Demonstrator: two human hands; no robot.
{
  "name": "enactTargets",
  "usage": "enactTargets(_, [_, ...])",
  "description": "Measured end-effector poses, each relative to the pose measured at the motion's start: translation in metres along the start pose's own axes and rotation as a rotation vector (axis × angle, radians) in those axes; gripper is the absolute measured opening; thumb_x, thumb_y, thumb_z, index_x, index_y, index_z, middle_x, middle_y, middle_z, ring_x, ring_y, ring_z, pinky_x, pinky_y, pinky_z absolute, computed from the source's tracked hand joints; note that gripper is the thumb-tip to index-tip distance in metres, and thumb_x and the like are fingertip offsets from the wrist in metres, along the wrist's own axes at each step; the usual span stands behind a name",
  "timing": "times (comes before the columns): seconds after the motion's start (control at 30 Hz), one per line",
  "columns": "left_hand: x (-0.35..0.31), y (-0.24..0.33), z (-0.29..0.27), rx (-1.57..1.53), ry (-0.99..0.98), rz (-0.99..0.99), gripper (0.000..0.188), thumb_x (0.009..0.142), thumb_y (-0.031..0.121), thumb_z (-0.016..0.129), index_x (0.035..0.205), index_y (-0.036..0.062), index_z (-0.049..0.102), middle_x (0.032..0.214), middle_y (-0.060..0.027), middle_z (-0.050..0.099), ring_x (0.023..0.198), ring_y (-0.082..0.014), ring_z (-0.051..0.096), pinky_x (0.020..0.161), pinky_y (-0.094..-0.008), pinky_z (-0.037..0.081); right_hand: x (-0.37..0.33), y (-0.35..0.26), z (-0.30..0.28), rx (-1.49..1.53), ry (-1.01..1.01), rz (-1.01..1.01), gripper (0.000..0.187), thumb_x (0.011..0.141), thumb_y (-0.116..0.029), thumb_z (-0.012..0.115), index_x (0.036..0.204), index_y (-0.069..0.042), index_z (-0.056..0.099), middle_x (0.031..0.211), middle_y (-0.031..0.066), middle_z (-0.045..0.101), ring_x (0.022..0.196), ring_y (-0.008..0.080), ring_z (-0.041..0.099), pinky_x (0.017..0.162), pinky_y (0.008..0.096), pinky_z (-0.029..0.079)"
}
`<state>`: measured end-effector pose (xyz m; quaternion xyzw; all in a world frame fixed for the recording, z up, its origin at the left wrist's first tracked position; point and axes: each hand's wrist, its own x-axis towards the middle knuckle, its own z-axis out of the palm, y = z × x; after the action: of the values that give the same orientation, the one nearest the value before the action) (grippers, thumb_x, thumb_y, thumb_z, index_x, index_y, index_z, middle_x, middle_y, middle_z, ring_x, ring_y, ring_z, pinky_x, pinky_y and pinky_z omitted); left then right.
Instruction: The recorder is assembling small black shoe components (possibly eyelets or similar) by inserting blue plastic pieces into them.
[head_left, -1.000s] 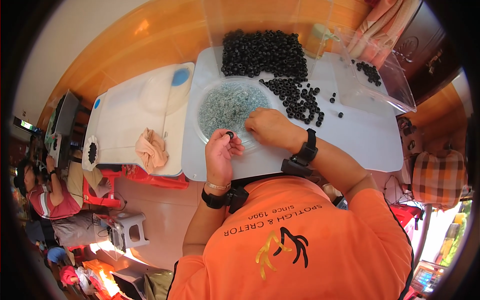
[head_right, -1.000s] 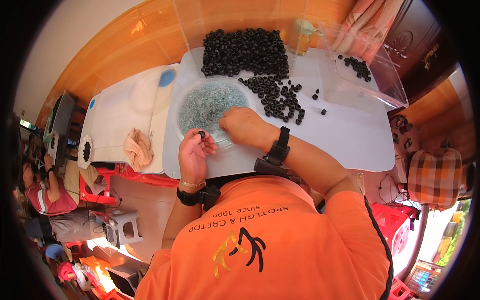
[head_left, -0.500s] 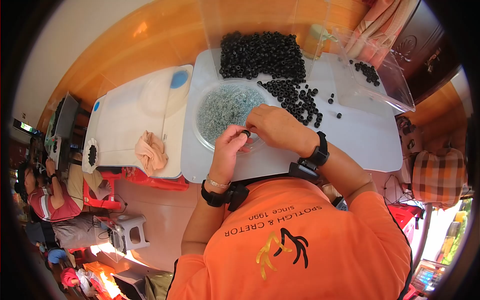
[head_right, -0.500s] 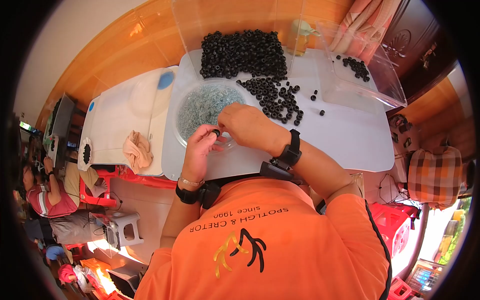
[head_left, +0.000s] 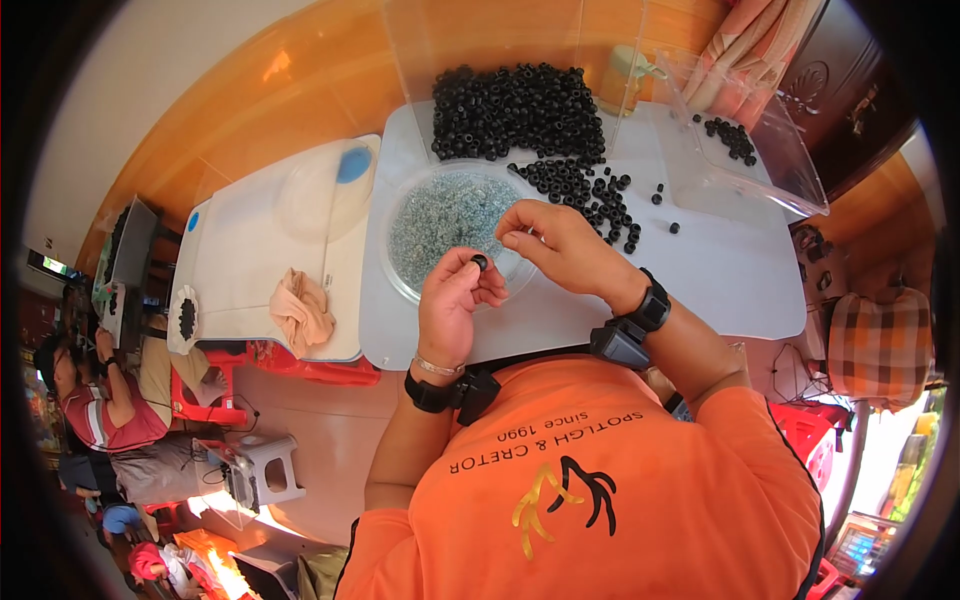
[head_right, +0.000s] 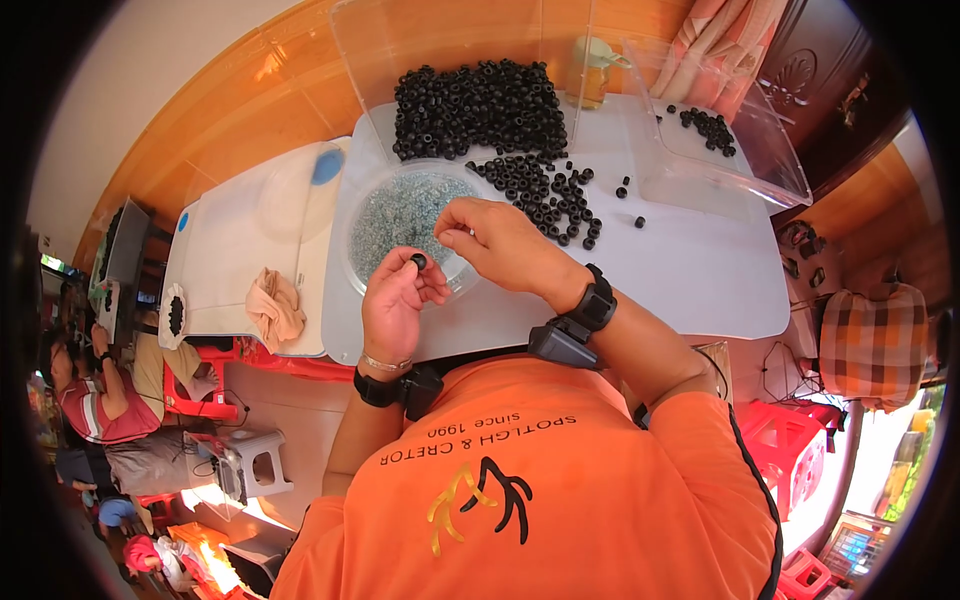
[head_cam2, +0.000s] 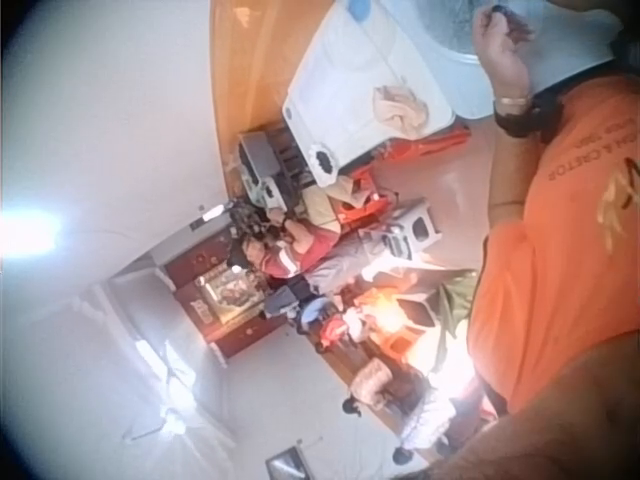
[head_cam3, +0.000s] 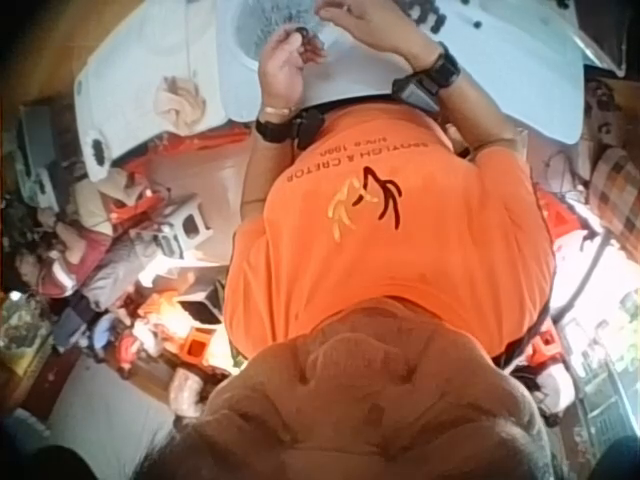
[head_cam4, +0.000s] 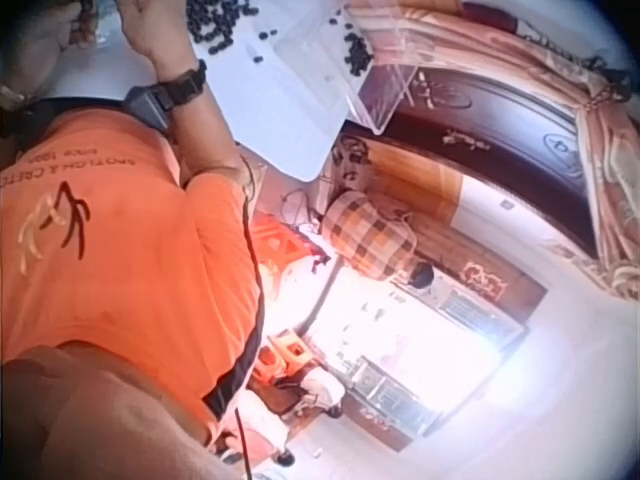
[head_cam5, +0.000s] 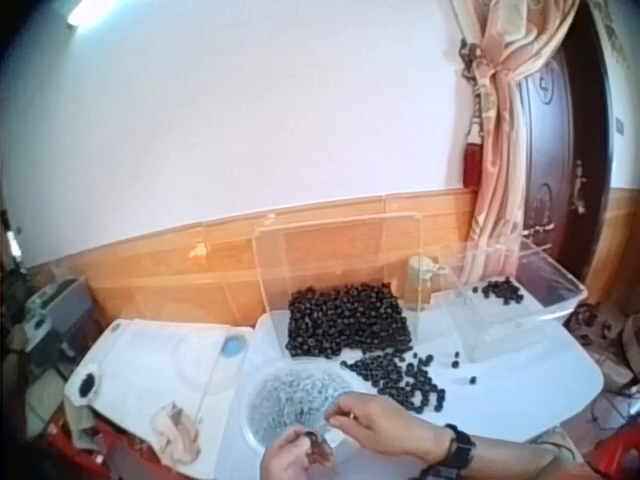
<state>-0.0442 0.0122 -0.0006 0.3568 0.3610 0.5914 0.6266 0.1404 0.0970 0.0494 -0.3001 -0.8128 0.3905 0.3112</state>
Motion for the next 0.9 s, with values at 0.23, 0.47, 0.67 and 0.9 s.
enactTargets(0.23, [-0.003,-0.003,0.005,0.422,-0.011,0.031,0.026,0.097,0.021,0.056,0.108,-0.0020,0.059,0.087,-0.0049,0.064,0.078,-0.0118,0.059,0.071,-0.0266,0.049,-0.010,-0.008,-0.003,-0.261,-0.056,-0.271,0.011,0.090,-0.013,0.065,0.096,-0.004,0.065,0.086,0.0118,0.065,0.081,0.0278,0.064,0.072,0.0364,0.050])
enactTargets(0.47, [-0.009,0.003,0.005,0.602,-0.085,0.051,0.024,0.096,0.021,0.058,0.103,-0.0026,0.061,0.083,-0.0039,0.063,0.075,-0.0104,0.057,0.071,-0.0261,0.047,-0.018,-0.010,-0.015,-0.091,-0.244,-0.007,0.013,0.087,-0.018,0.067,0.090,-0.005,0.066,0.079,0.0124,0.065,0.076,0.0323,0.064,0.069,0.0410,0.050])
enactTargets(0.67, [-0.009,0.000,0.007,0.671,-0.135,0.081,0.026,0.096,0.023,0.059,0.103,-0.0025,0.060,0.085,-0.0048,0.063,0.078,-0.0113,0.056,0.072,-0.0270,0.046,-0.023,-0.004,-0.013,-0.093,-0.224,-0.024,0.019,0.089,-0.023,0.068,0.088,-0.004,0.064,0.079,0.0126,0.066,0.073,0.0302,0.064,0.067,0.0398,0.050])
enactTargets(0.9, [-0.012,-0.007,0.013,0.417,-0.168,0.084,0.029,0.099,0.025,0.058,0.107,-0.0022,0.059,0.088,-0.0072,0.065,0.081,-0.0136,0.058,0.075,-0.0289,0.048,-0.023,0.005,-0.010,0.349,-0.335,0.331,0.029,0.094,-0.033,0.067,0.088,-0.005,0.065,0.076,0.0025,0.065,0.071,0.0122,0.060,0.066,0.0301,0.050])
